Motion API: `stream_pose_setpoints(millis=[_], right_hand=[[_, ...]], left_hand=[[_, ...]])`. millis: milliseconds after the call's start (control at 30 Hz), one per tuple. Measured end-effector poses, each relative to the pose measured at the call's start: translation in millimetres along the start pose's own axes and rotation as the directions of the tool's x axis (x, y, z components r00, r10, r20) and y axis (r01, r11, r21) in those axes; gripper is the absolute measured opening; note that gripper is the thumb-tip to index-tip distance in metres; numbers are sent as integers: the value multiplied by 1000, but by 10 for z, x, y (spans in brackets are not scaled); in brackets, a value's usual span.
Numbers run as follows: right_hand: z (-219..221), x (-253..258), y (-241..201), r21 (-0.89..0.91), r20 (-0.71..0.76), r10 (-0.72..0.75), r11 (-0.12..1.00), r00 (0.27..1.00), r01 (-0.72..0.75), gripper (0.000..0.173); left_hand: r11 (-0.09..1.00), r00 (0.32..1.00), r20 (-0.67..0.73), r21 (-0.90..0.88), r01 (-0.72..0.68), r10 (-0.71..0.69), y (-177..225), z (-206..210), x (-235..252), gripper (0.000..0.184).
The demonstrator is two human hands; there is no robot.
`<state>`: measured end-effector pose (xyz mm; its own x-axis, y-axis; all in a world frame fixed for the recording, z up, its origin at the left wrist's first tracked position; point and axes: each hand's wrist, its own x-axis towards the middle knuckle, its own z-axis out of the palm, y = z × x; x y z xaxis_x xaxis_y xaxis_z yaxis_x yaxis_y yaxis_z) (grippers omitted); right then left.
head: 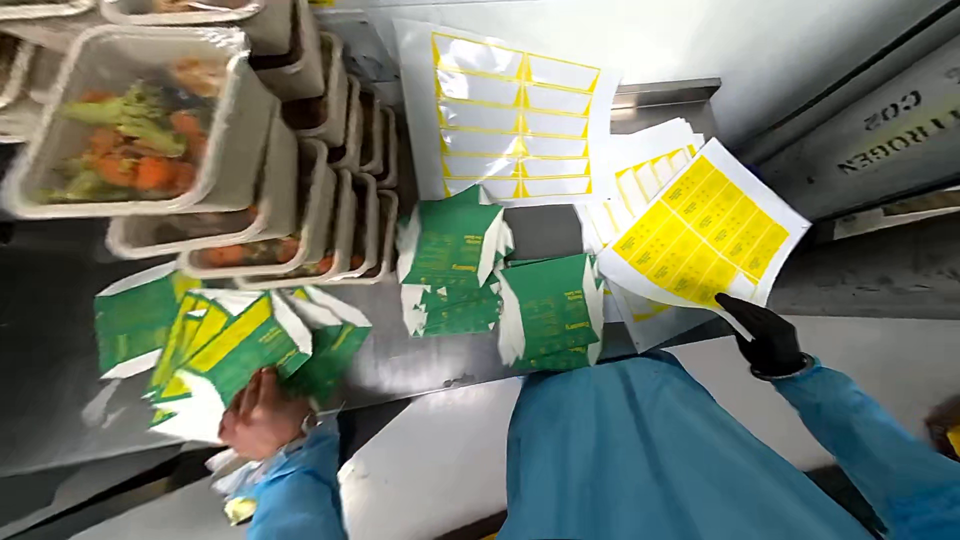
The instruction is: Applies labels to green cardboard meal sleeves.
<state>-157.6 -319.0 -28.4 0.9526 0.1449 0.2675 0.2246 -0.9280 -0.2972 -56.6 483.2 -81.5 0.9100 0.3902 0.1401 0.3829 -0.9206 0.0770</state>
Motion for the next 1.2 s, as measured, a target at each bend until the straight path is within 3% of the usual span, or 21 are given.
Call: stream_pose_setpoints(millis=[67, 133, 200, 233, 267, 300, 333, 367, 400, 467, 533, 633, 700, 767, 800, 967, 1200], right_hand=[[-48, -3, -101, 26, -92, 23, 999, 996, -20, 33], [-115, 50, -248, -12, -172, 41, 999, 984, -43, 31], [-182, 127, -417, -63, -222, 62, 995, 973, -78, 30], [-220, 144, -496, -93, -250, 52, 993, 967, -78, 30], [-272, 147, -564, -123, -259, 24, 991, 965, -57, 30], [-314, 137, -616, -153, -256, -13, 988, 967, -27, 31], [-330, 118, -652, -185, -238, -59, 983, 969, 14, 34], [-323, 97, -683, -208, -208, -97, 977, 973, 53, 36], [-301, 61, -702, -207, -168, -130, 974, 977, 94, 38], [-245, -38, -699, -133, -78, -188, 975, 979, 177, 40], [-200, -115, -592, -8, 5, -242, 970, 970, 242, 40], [-165, -195, -376, 213, 32, -137, 969, 990, 127, 65], [-194, -140, -332, 317, -35, 90, 945, 995, -74, 55], [-230, 39, -370, 363, -55, 335, 884, 941, -294, 44], [-220, 121, -361, 375, -45, 383, 863, 922, -340, 45], [-88, 198, -234, 432, -91, 355, 856, 931, -284, 40], [-162, 235, -228, 672, -103, 513, 667, 852, -321, 20]], left_hand=[[998, 990, 139, -61, -8, 16, 244, -134, -2, 55], [968, 992, 112, -250, -28, 58, 848, -495, -174, 49], [785, 975, 110, -614, -85, 191, 1652, -718, -525, 36], [599, 929, 252, -799, 42, 270, 2155, -794, -785, 35], [390, 810, 439, -875, 287, 388, 2705, -863, -1090, 44], [253, 621, 562, -818, 517, 546, 3241, -900, -1401, 57], [182, 442, 581, -722, 667, 684, 3719, -876, -1677, 68], [149, 318, 560, -635, 758, 765, 4145, -841, -1889, 72], [124, 258, 555, -558, 820, 791, 4504, -848, -2049, 68], [114, 260, 638, -483, 868, 725, 4977, -923, -2268, 45], [122, 313, 715, -485, 866, 625, 5193, -919, -2419, 37], [101, 396, 725, -536, 838, 563, 5352, -860, -2584, 35], [66, 457, 703, -579, 812, 545, 5429, -826, -2708, 32], [21, 498, 673, -605, 796, 547, 5502, -803, -2795, 30], [-6, 511, 667, -605, 796, 543, 5558, -792, -2812, 28], [-43, 597, 645, -661, 749, 478, 5824, -835, -2844, 30], [-56, 629, 601, -700, 712, 493, 5945, -839, -2907, 23]])
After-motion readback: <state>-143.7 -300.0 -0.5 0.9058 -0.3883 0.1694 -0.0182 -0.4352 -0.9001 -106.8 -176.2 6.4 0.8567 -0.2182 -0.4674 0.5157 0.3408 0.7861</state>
